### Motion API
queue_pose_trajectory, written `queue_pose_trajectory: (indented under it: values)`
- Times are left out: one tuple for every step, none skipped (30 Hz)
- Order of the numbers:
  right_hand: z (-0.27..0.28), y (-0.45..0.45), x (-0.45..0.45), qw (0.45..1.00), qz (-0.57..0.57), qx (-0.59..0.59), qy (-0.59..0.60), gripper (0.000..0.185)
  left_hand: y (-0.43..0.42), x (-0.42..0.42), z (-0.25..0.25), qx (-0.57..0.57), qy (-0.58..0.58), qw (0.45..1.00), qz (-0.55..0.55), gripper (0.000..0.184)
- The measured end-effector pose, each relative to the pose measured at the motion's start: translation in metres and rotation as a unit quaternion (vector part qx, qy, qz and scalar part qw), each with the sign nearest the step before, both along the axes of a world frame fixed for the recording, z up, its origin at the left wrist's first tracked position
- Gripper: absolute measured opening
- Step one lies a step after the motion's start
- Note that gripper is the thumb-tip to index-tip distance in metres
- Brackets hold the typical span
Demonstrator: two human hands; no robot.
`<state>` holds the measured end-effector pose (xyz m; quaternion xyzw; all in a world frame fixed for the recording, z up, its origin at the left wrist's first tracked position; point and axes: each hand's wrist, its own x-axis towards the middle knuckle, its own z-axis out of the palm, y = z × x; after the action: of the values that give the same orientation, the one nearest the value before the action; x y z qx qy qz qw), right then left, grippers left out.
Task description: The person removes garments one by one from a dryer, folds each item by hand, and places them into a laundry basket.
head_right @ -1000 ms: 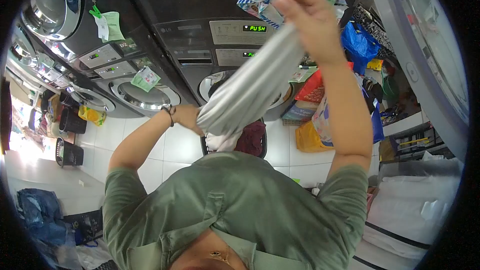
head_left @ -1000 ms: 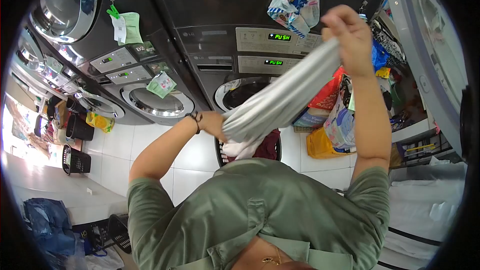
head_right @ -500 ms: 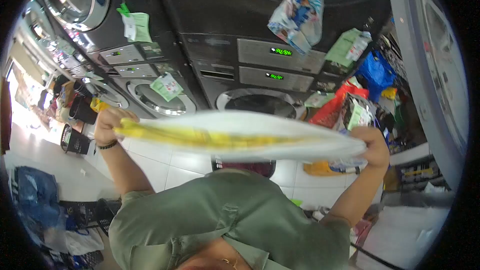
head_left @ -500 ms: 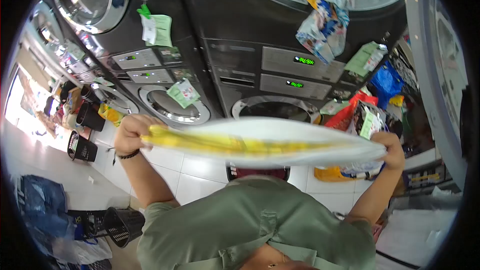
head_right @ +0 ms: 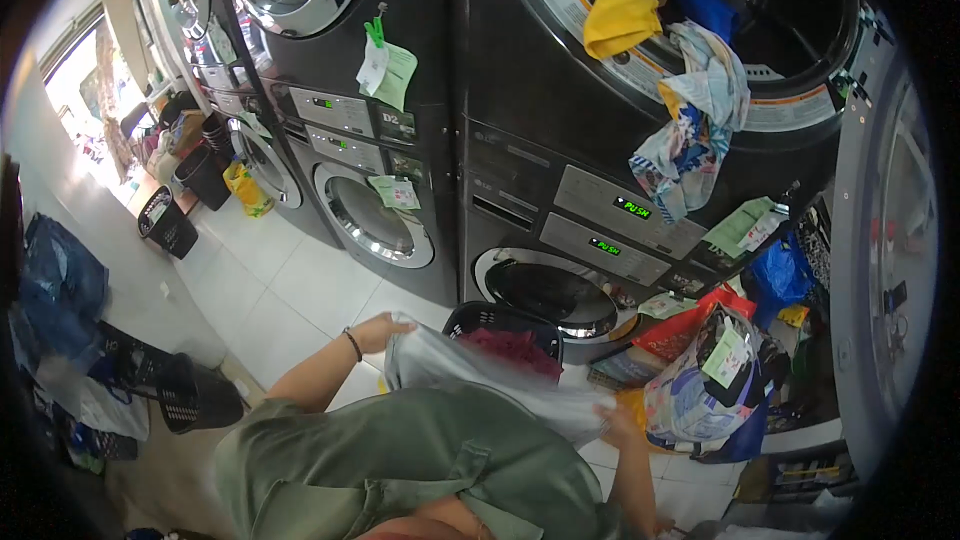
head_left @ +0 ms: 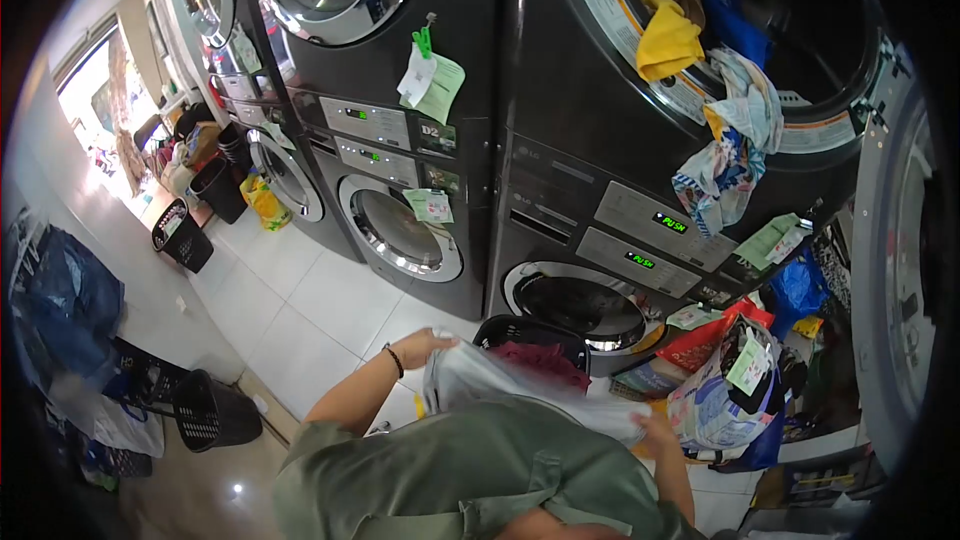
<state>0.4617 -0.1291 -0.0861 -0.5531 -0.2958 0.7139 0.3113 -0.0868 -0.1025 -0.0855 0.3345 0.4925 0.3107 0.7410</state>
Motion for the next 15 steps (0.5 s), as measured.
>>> queue_pose_trajectory:
  values:
    - [0.002, 0.003, 0.01, 0.993, 0.028, 0.059, -0.1, 0.033, 0.007, -0.007, 0.006, 0.036, 0.092, 0.995, 0.003, 0.043]
    - [0.01, 0.014, 0.015, 0.994, -0.029, 0.097, -0.043, 0.04, 0.015, -0.012, 0.014, 0.057, 0.026, 0.997, 0.048, 0.043]
    - [0.028, 0.029, 0.012, 0.987, -0.086, 0.134, 0.015, 0.05, 0.024, -0.016, 0.024, 0.08, -0.041, 0.992, 0.092, 0.044]
    - [0.047, 0.04, 0.007, 0.974, -0.098, 0.184, 0.094, 0.05, 0.032, -0.019, 0.034, 0.102, -0.109, 0.98, 0.134, 0.045]
    - [0.079, 0.047, -0.004, 0.951, -0.109, 0.231, 0.172, 0.05, 0.033, -0.008, 0.065, 0.153, -0.157, 0.966, 0.135, 0.042]
    - [0.132, 0.041, -0.04, 0.927, -0.12, 0.318, 0.157, 0.053, 0.033, 0.002, 0.099, 0.204, -0.202, 0.948, 0.136, 0.04]
    - [0.137, 0.051, -0.035, 0.926, -0.078, 0.369, 0.026, 0.048, 0.038, -0.003, 0.113, 0.259, 0.035, 0.964, 0.047, 0.03]
    - [0.14, 0.062, -0.023, 0.904, -0.034, 0.414, -0.105, 0.044, 0.042, -0.008, 0.127, 0.269, 0.079, 0.958, 0.055, 0.028]
    - [0.151, 0.066, -0.011, 0.88, -0.032, 0.404, -0.248, 0.039, 0.045, -0.014, 0.141, 0.279, 0.124, 0.95, 0.065, 0.026]
    - [0.164, 0.063, -0.004, 0.837, -0.032, 0.388, -0.385, 0.034, 0.043, -0.02, 0.157, 0.288, 0.17, 0.939, 0.074, 0.024]
    - [0.17, 0.059, -0.004, 0.803, -0.086, 0.435, -0.399, 0.022, 0.034, -0.025, 0.174, 0.384, 0.21, 0.894, 0.101, 0.022]
    - [0.174, 0.053, 0.002, 0.809, -0.106, 0.45, -0.362, 0.023, 0.025, -0.031, 0.183, 0.47, 0.187, 0.852, 0.136, 0.02]
    - [0.169, 0.049, 0.016, 0.805, -0.161, 0.48, -0.308, 0.024, 0.017, -0.035, 0.189, 0.551, 0.163, 0.801, 0.169, 0.017]
    - [0.183, 0.044, 0.017, 0.738, -0.133, 0.589, -0.302, 0.031, 0.008, -0.035, 0.2, 0.626, 0.138, 0.741, 0.199, 0.015]
    - [0.192, 0.043, 0.009, 0.745, -0.167, 0.628, -0.151, 0.033, 0.0, -0.032, 0.213, 0.634, 0.052, 0.74, 0.217, 0.015]
